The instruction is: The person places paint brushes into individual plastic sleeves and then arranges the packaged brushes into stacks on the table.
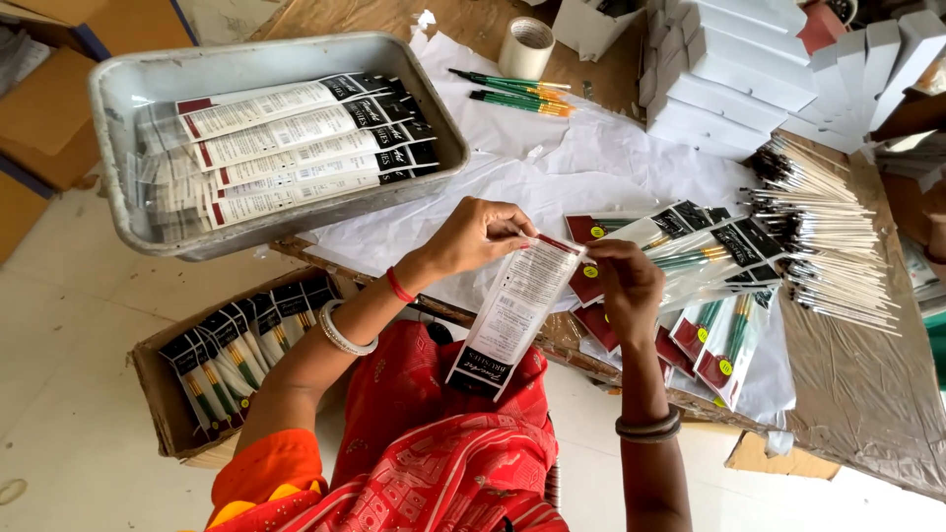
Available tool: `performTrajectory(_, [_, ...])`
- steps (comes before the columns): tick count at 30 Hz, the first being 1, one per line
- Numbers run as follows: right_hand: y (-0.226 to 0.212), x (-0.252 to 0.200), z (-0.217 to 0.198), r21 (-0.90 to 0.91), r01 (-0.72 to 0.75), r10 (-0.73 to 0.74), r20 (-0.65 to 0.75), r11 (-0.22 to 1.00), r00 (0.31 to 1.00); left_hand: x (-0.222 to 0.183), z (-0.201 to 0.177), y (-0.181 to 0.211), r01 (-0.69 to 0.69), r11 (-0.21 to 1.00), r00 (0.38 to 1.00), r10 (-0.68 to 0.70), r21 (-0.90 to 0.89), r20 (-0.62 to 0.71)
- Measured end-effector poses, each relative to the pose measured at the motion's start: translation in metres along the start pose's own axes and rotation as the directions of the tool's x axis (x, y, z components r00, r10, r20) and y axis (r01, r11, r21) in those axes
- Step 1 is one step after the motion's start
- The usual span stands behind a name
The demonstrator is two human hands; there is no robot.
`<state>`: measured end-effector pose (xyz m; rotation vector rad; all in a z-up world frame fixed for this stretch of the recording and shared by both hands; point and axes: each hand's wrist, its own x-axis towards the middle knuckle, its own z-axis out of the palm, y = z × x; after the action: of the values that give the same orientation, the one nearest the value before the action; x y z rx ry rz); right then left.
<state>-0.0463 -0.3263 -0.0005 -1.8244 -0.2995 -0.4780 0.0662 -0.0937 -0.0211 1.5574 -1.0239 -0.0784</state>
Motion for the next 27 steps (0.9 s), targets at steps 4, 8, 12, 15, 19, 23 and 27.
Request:
performTrajectory(4, [-0.005, -0.029, 0.020, 0.398, -0.270, 0.263, 0.071, 0.877, 0.962, -0.014, 0.001, 0.041, -0.038, 0.986, 0.999, 0.039, -0.160, 0.002])
performTrajectory(8, [0.047, -0.114, -0.067, -0.223, -0.291, 0.285, -0.060, 0.930, 0.957, -0.014, -0.048, 0.067, -0.176, 0.980, 0.984, 0.175, -0.095, -0.022])
performTrajectory(12, [-0.061, -0.084, -0.115, -0.633, -0.038, 0.083, 0.041, 0.773, 0.996, -0.001, -0.167, 0.038, 0.049, 0.798, 0.963, 0.121, 0.600, -0.240])
performTrajectory(15, [-0.079, -0.044, -0.113, -0.835, 0.149, -0.067, 0.134, 0.529, 0.989, -0.035, -0.276, -0.056, 0.349, 0.420, 0.928, -0.028, 0.838, -0.372])
performTrajectory(19, [-0.011, -0.049, -0.126, -0.907, -0.141, 0.252, -0.040, 0.398, 0.967, -0.056, -0.365, -0.162, 0.583, 0.120, 0.785, -0.337, 0.803, -0.520])
performTrajectory(23, [0.060, -0.075, -0.162, -0.732, 0.033, -0.006, 0.040, 0.681, 0.999, -0.068, -0.379, -0.154, 0.743, 0.064, 0.586, -0.544, 0.666, -0.601])
performTrajectory(27, [0.013, -0.087, -0.108, -0.645, -0.008, 0.029, 0.022, 0.764, 0.999, -0.065, -0.379, -0.121, 0.803, 0.025, 0.451, -0.680, 0.596, -0.578])
